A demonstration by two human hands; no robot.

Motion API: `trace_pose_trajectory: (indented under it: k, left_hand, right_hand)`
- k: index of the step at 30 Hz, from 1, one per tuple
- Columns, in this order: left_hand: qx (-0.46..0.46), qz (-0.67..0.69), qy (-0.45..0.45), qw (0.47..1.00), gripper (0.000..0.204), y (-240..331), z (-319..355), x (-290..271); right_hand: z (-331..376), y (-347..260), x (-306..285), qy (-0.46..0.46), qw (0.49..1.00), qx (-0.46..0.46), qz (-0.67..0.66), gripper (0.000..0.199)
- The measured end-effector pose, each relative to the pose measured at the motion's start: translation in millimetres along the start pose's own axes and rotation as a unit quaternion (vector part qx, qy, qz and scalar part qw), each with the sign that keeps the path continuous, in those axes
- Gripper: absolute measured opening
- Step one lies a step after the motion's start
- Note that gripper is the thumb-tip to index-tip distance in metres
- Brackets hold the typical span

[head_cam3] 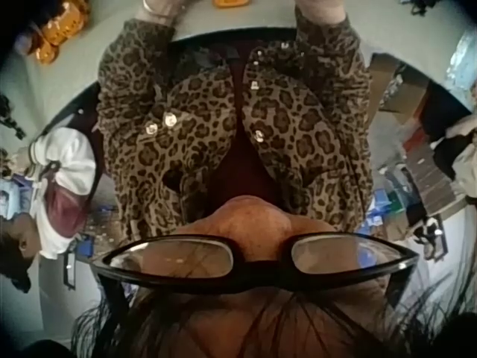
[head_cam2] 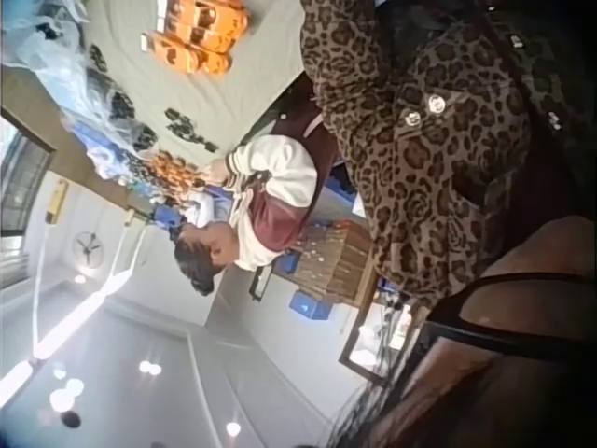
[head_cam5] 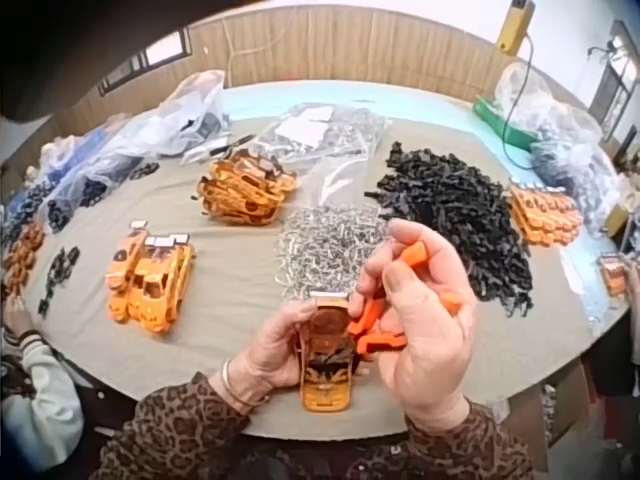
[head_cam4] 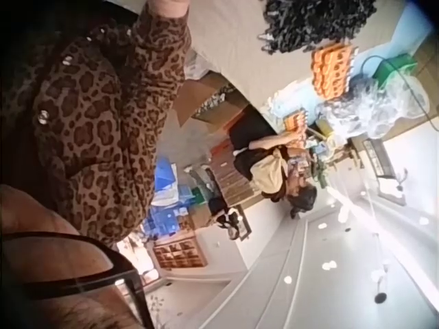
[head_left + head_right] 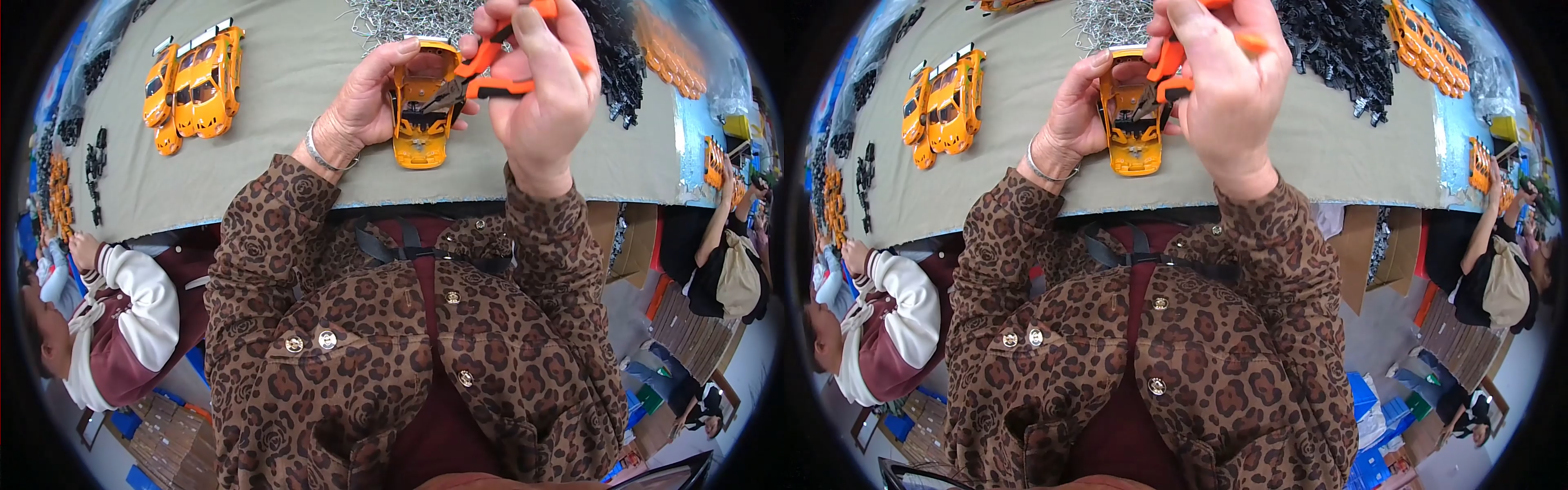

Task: Using pliers to insert and seat components into plastic toy car shells at a workbench.

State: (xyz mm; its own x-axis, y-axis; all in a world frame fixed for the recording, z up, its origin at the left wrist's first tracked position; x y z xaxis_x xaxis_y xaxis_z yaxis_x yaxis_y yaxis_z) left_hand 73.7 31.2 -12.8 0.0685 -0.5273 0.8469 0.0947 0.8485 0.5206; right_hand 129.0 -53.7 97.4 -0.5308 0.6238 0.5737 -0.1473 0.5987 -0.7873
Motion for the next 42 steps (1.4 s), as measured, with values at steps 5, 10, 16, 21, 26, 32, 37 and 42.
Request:
trace_pose_trajectory:
  k: [5,10,16,21,26,32,37,42]
  left_hand:
    - [0.004,0.019,-0.059,0.998,0.050,-1,-3,8]
    - [0.045,-0.042,-0.036,0.997,0.048,8,-8,-1]
    - [0.028,-0.080,-0.047,0.995,0.048,7,-9,10]
    - [0.056,-0.104,0.080,0.990,0.046,25,-6,3]
    - [0.288,-0.142,0.066,0.945,0.037,150,-23,20]
    - [0.467,-0.268,0.229,0.811,0.015,298,-60,-52]
    - [0.385,-0.502,0.358,0.687,0.025,332,-49,-96]
    - [0.404,-0.808,0.364,0.227,0.031,334,8,-11]
  right_hand:
    - [-22,26,-18,-0.095,0.977,0.073,0.179,0.037]
    - [9,5,2,-0.202,0.941,-0.212,-0.169,0.038]
    - [64,2,2,-0.058,0.965,-0.233,0.110,0.046]
    - [53,-40,0,-0.055,0.984,-0.165,0.026,0.055]
    - [63,-89,-31,-0.136,0.949,-0.283,0.009,0.057]
    - [65,-63,-72,-0.025,0.979,-0.197,0.037,0.057]
    - [56,-67,-85,0.000,0.978,-0.185,0.101,0.055]
    - [51,-99,-121,-0.015,0.970,-0.213,0.118,0.055]
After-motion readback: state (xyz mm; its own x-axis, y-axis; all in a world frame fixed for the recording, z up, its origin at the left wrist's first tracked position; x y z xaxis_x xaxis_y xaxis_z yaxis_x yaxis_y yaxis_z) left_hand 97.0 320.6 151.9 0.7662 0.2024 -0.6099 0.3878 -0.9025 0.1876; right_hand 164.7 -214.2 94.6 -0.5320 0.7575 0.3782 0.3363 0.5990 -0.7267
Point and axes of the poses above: each hand's wrist, its own z-axis away from the middle knuckle, its own x-axis out of the palm, y = z × x, the point moved 7 cm from there along -z, towards the middle knuckle, and after that the axes turned 3 degrees about x, right-handed, at the moved point
